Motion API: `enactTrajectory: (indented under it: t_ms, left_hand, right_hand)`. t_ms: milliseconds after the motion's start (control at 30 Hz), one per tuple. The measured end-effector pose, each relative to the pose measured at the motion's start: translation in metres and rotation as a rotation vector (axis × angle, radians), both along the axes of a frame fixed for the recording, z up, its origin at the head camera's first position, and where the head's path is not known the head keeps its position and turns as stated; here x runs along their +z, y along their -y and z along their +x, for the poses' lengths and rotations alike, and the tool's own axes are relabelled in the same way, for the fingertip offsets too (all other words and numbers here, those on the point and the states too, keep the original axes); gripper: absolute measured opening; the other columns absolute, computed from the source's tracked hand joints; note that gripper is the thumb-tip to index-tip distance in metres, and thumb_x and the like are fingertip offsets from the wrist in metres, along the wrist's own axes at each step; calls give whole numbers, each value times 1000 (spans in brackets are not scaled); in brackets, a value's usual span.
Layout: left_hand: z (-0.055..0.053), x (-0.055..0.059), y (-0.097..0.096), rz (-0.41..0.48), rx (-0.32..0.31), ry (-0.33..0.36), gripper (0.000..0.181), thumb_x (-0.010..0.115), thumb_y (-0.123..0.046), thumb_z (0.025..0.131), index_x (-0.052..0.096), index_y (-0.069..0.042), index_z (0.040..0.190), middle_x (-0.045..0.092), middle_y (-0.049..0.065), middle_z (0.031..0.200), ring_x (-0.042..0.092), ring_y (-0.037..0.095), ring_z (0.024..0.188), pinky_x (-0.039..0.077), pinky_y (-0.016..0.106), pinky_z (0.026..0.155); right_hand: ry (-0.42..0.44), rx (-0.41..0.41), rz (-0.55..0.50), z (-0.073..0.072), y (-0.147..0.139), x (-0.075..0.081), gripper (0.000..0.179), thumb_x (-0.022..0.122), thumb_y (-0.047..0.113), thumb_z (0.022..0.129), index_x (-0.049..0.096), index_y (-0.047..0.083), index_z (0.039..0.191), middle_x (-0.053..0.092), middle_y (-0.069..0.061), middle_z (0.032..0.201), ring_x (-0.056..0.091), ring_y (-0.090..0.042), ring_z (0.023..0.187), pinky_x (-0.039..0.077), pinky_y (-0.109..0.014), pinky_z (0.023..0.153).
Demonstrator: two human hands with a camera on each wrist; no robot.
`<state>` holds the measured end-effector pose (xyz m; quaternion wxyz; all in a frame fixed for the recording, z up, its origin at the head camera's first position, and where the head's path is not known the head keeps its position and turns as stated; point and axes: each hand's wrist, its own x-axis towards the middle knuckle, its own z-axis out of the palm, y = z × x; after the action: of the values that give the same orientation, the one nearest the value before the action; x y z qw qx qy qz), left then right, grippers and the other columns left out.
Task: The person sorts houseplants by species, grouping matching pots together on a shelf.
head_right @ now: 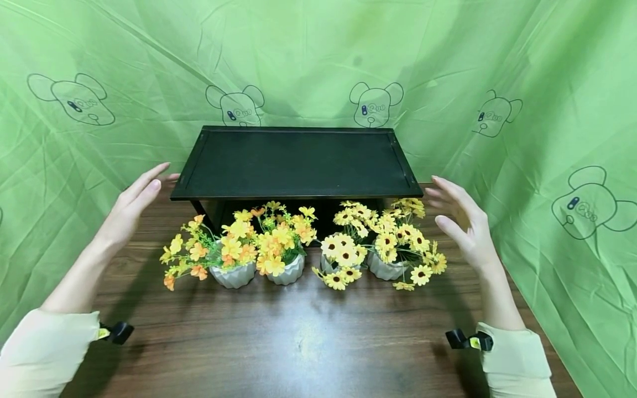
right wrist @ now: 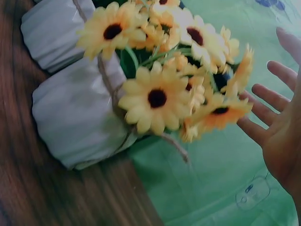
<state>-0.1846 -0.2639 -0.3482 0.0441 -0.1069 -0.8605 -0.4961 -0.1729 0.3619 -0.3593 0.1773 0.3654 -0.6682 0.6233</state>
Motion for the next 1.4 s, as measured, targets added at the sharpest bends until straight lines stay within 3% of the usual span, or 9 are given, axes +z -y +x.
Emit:
enactTrajectory:
  t_ms: [167,367,467,567,733,833,1033,1233,1400]
  left_hand:
    - [-5,-11,1,103,-42,-24,52,36,-39,112,35,-24,162,53,7,150,53,-8,122,46,6,99]
    - [-7,-18,-1,119,-43,33,55,35,-43,112,37,-19,161,51,7,155,54,-10,121,47,10,104]
    - [-6,-20,-2,128,-41,82,58,35,-45,111,35,-17,162,38,13,165,59,-12,113,36,31,125]
    - [-6,-23,-3,177,-49,96,60,38,-44,111,35,-12,161,33,13,168,62,-13,110,31,43,129]
    - [-8,-32,-7,406,-141,51,52,44,-31,111,45,-1,154,57,-4,149,61,-5,123,52,19,108]
    - [-9,-35,-8,488,-171,34,47,46,-27,111,50,-1,150,62,-14,137,62,-3,123,54,16,103]
    - [-10,-37,-11,551,-164,70,46,45,-27,111,50,-3,150,60,-11,138,59,-2,126,55,16,103]
    - [-10,-36,-14,579,-133,116,40,49,-29,110,55,-11,145,59,-9,137,59,0,125,58,19,97]
    - [-10,-39,-13,608,-136,108,37,50,-27,110,58,-14,143,62,-9,135,61,1,123,59,20,96]
  right_hand:
    - [44,-18,8,-6,-13,-11,56,50,-15,94,34,-22,147,46,-31,153,61,-30,132,53,-29,109]
    - [62,5,-6,-10,-22,-20,53,45,-16,95,32,-25,146,44,-35,153,60,-32,133,54,-30,110]
    - [77,37,-18,-11,-27,-25,52,42,-15,97,30,-26,146,42,-37,153,59,-34,134,54,-31,110]
    - [115,54,-10,-12,-32,-30,52,40,-13,99,29,-24,148,41,-38,152,58,-34,135,54,-32,111]
    - [202,73,38,-13,-40,-38,51,37,-10,102,28,-21,151,43,-38,152,56,-33,138,54,-31,111]
    - [247,78,72,-13,-45,-42,51,35,-9,103,27,-19,152,42,-37,153,57,-31,137,53,-30,111]
    - [329,55,137,-11,-54,-53,52,32,-6,105,27,-14,156,49,-25,154,67,-22,125,56,-25,105]
    - [384,108,168,-7,-62,-64,51,27,-6,106,24,-15,156,52,-21,153,63,-21,131,53,-25,109]
    - [457,61,240,-3,-66,-74,51,30,-4,107,28,-10,157,51,-18,155,57,-16,137,46,-17,113]
